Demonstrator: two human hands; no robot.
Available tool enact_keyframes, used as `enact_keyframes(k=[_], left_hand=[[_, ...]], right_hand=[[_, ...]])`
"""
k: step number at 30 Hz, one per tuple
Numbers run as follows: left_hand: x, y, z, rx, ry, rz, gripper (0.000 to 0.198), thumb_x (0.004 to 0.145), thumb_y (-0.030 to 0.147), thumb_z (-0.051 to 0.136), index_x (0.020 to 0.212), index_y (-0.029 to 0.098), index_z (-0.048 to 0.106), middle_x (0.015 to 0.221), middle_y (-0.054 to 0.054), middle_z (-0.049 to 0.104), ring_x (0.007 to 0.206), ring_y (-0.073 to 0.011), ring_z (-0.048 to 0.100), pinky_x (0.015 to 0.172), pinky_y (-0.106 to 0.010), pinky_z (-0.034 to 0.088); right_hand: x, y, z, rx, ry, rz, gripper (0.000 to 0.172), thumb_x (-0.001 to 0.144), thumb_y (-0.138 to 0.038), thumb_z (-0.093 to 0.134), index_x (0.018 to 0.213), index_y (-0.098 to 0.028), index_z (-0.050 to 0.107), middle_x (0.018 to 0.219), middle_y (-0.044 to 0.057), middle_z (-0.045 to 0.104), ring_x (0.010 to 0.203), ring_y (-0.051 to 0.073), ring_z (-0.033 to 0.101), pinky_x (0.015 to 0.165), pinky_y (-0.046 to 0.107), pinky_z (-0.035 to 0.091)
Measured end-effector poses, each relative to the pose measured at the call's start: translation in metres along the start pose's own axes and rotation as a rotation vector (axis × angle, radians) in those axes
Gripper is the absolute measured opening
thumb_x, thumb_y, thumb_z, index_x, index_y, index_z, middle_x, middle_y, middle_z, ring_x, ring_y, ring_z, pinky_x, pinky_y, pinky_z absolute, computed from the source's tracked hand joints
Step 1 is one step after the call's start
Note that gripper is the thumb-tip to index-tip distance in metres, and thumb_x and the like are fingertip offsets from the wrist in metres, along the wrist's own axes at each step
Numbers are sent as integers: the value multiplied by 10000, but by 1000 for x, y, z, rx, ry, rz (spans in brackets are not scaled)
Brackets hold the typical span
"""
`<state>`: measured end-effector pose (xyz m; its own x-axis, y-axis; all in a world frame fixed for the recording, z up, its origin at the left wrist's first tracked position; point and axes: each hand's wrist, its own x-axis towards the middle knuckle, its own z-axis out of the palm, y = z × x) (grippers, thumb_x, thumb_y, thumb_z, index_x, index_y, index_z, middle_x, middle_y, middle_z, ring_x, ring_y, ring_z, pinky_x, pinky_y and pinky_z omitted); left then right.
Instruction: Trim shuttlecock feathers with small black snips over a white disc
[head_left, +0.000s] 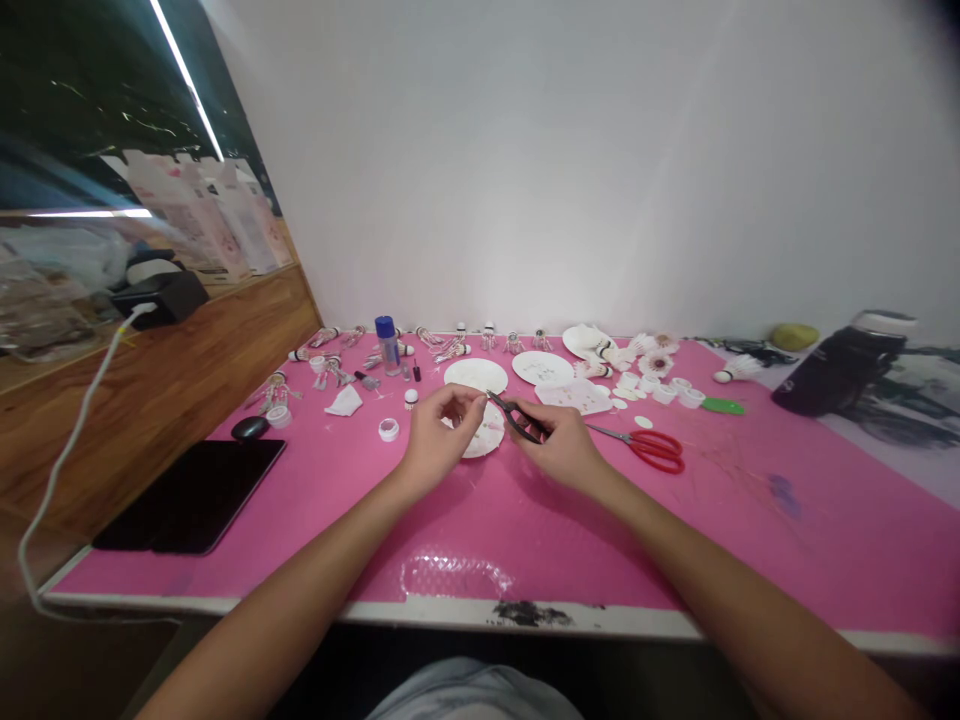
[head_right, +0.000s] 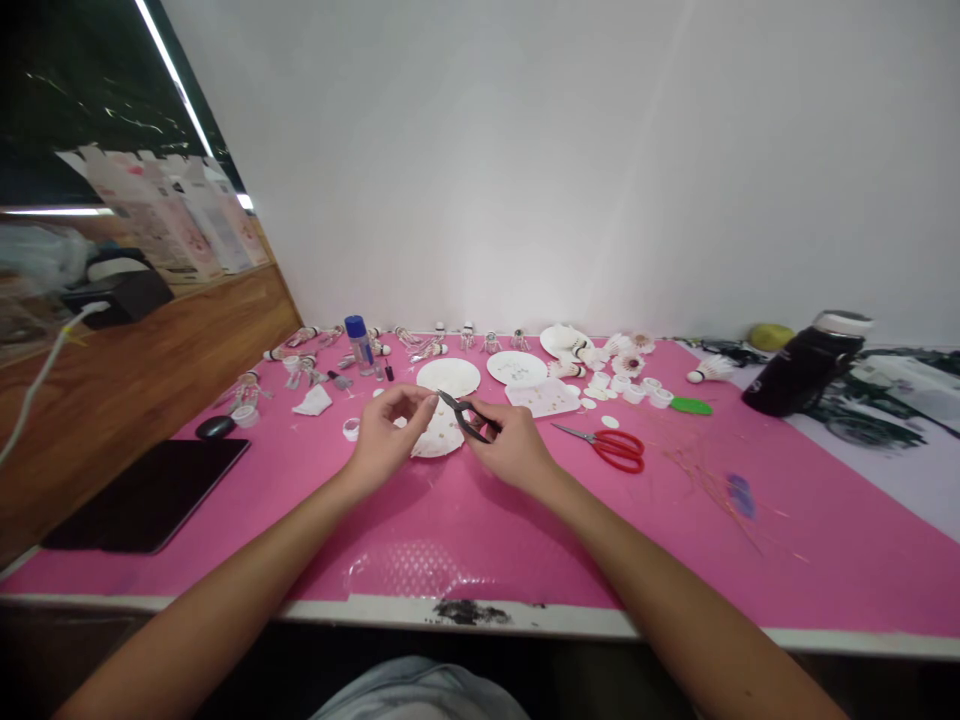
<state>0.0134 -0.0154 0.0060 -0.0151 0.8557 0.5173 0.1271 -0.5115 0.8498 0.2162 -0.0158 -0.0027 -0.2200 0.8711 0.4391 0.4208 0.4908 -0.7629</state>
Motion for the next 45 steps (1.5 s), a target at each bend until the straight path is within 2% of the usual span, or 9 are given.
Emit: enact_keyframes(k=[14,23,31,45], left_hand=[[0,-1,-1,19,-13,19,188,914,349,714,852,172,731,736,-23,666,656,-128,557,618,-255,448],[-1,-1,-2,21,-14,25,200,920,347,708,819,174,705,723,-16,647,650,-126,539,617,-258,432],[-1,-2,-2,18,-19,38,196,921,334,709,810,174,698,713,-10,639,651,-124,539,619,-257,429],[0,-2,-2,17,-19,45,238,919,390,711,815,176,713,706,-17,641,644,-128,539,608,-259,428]], right_hand=[[0,-3,0,-23,-4,-4,422,902,-290,707,1311,-197,755,1107,65,815,950,265,766,814,327,599],[0,-3,1,-38,-19,14,435,915,-306,683,1328,-183,745,1004,63,821,825,228,739,723,303,567],[0,-2,1,-21,-17,21,425,913,-304,690,1319,-196,751,1097,70,816,903,251,753,789,325,583],[0,1,0,-6,-35,17,408,921,-293,678,1309,-195,757,1122,63,812,1013,303,756,875,388,603]])
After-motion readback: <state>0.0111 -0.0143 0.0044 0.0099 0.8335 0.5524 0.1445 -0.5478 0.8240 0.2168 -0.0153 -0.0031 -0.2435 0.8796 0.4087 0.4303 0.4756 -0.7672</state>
